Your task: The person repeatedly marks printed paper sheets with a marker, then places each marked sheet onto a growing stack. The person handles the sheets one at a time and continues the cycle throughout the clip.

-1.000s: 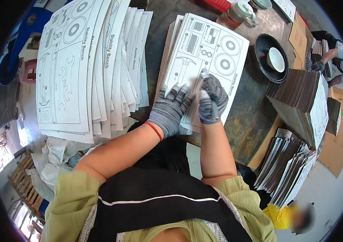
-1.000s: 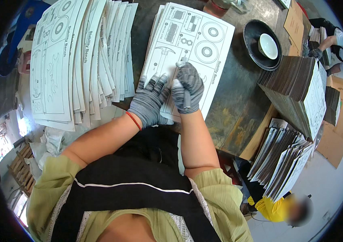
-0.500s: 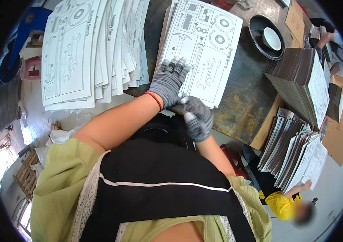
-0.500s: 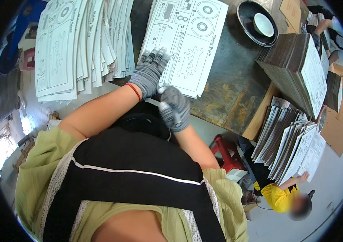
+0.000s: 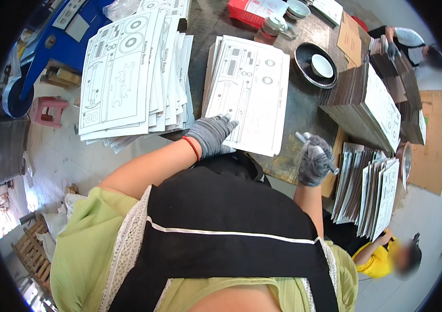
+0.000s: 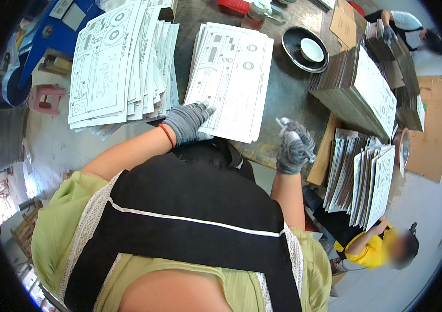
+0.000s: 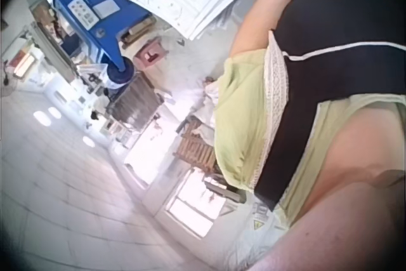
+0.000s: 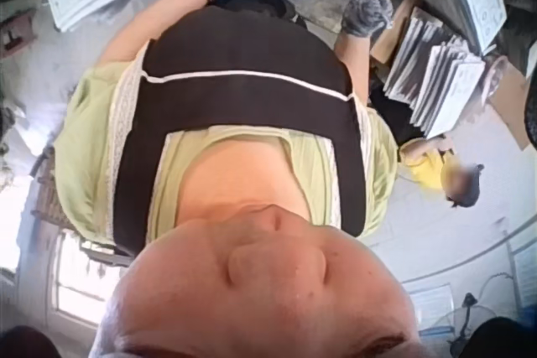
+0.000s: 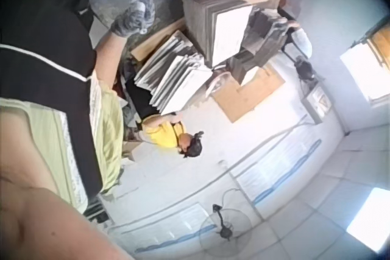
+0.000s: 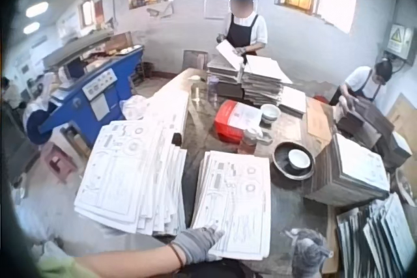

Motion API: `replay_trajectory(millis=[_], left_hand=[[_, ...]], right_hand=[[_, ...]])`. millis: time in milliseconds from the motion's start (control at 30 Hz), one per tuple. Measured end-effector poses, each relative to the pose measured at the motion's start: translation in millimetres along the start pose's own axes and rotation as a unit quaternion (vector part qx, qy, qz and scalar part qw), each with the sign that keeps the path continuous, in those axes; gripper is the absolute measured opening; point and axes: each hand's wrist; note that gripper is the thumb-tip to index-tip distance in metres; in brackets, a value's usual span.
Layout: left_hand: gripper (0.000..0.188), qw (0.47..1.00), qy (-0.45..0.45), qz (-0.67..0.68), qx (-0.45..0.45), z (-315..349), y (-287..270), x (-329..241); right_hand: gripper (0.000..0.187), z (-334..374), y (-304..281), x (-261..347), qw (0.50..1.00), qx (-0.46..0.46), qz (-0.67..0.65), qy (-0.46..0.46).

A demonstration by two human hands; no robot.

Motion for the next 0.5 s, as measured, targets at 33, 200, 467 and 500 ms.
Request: replay_trajectory(millis=[33,200,467,500], left_hand=[[0.082,1.0,0.004,0.002,-0.013,1.1,1.0,1.6],[0.08,1.0,0.001,-0.019,-0.021,1.4,5.5,2.1],[0.077,0.999,-0.001,0.004,-0.039,5.1,-2.4,-3.6],[0.076,0.999,0.006,-0.002,-0.047,9.7,2.0,-0.6]], right_hand=[[0.043,-0.1,-0.3,-10.5,0.999,0.002,-0.048,-0.02],[0.038,-9.1,4.0,18.5,0.995,-0.006,-0.093,-0.038],[0.031,15.6,8.9,18.0,0.943,0.085,0.046,0.319],[0.034,18.9,10.5,16.7,0.931,0.142,0.049,0.332]])
Point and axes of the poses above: each hand's wrist, its own z-axis away from the middle knuckle, its own y-axis out of the palm, x = y × z, and after that the axes turned 9 degrees about z, right-handed
